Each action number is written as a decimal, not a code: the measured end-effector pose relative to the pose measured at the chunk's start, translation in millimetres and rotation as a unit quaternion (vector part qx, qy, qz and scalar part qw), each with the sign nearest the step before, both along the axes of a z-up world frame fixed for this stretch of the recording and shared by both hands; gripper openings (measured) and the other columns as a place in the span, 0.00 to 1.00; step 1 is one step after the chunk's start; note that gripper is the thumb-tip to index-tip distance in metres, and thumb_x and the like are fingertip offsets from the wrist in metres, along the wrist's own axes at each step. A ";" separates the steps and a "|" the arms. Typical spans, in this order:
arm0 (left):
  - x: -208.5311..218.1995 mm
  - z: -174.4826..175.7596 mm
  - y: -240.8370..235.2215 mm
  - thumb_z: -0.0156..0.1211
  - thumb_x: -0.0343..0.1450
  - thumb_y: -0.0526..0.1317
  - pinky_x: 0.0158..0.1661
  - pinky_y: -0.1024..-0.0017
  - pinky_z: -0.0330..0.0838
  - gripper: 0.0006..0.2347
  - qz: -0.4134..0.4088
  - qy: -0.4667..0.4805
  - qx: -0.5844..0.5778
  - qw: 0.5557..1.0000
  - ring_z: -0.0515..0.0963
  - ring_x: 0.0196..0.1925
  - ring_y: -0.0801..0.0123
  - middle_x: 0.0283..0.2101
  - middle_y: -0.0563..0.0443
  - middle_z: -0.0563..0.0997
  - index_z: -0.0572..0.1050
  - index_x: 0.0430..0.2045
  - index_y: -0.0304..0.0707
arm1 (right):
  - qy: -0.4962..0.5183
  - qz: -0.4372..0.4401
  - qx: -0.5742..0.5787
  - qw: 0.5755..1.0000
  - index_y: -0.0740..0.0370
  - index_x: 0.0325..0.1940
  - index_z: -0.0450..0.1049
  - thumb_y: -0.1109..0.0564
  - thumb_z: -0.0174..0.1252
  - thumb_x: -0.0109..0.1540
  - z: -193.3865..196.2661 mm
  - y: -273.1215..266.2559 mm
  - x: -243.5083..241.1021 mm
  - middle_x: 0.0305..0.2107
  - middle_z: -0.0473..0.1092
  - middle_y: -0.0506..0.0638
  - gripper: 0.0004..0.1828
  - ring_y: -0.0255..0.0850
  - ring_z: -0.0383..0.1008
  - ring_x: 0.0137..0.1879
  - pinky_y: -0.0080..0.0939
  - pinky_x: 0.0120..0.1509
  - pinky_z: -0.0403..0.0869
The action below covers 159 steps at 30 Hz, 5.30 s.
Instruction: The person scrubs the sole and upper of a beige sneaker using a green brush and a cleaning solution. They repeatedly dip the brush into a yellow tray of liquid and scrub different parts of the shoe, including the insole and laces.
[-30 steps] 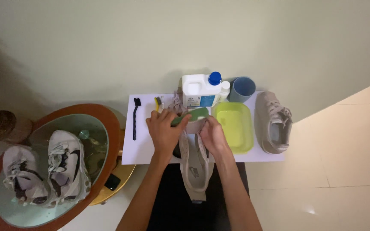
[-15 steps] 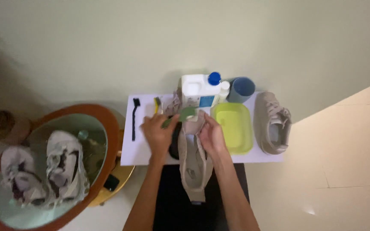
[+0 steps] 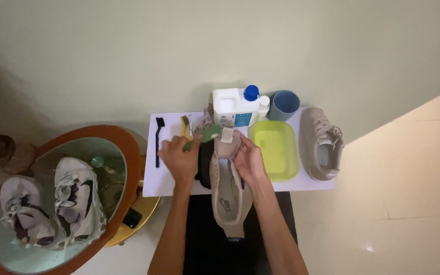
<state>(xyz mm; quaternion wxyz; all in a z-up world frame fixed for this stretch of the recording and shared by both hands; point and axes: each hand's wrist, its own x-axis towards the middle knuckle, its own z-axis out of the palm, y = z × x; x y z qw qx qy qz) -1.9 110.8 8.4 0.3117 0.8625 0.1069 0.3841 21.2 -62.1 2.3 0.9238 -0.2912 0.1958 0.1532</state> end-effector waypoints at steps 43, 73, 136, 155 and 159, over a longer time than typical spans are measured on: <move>5.4 -23.8 -56.0 0.63 0.76 0.44 0.37 0.72 0.62 0.18 -0.073 0.028 -0.321 0.944 0.67 0.28 0.76 0.18 0.55 0.69 0.69 0.15 0.40 | -0.076 0.014 -0.219 0.973 0.58 0.46 0.75 0.50 0.54 0.68 64.9 34.5 -17.1 0.35 0.69 0.43 0.11 0.35 0.73 0.44 0.37 0.48 0.75; 14.2 -7.7 -13.2 0.77 0.65 0.47 0.34 0.69 0.69 0.22 -0.135 -0.071 0.034 0.988 0.71 0.25 0.60 0.16 0.52 0.68 0.66 0.10 0.40 | -0.131 -0.018 -0.324 0.937 0.56 0.18 0.74 0.71 0.62 0.50 -44.9 28.9 2.1 0.09 0.57 0.38 0.12 0.25 0.50 0.14 0.29 0.21 0.47; 29.0 -45.9 29.2 0.75 0.65 0.45 0.34 0.65 0.61 0.19 -0.028 0.008 0.092 0.995 0.70 0.21 0.62 0.15 0.55 0.68 0.66 0.11 0.49 | -0.136 0.011 -0.285 0.949 0.68 0.38 0.78 0.66 0.60 0.60 35.6 41.0 -9.1 0.26 0.72 0.52 0.04 0.40 0.67 0.33 0.41 0.39 0.67; 32.7 -41.5 -9.2 0.75 0.66 0.47 0.36 0.64 0.63 0.21 -0.144 -0.048 0.034 0.988 0.71 0.20 0.59 0.15 0.52 0.68 0.66 0.10 0.43 | -0.120 -0.042 -0.317 0.940 0.61 0.21 0.73 0.69 0.59 0.51 -50.7 30.4 2.4 0.13 0.62 0.43 0.07 0.31 0.57 0.20 0.34 0.27 0.54; 35.7 -53.1 37.1 0.75 0.65 0.42 0.32 0.66 0.61 0.19 -0.109 -0.031 0.084 0.990 0.70 0.19 0.58 0.15 0.51 0.68 0.66 0.10 0.43 | -0.143 -0.037 -0.300 0.942 0.65 0.41 0.81 0.69 0.60 0.55 -28.4 35.0 6.2 0.29 0.72 0.46 0.12 0.35 0.67 0.36 0.35 0.42 0.65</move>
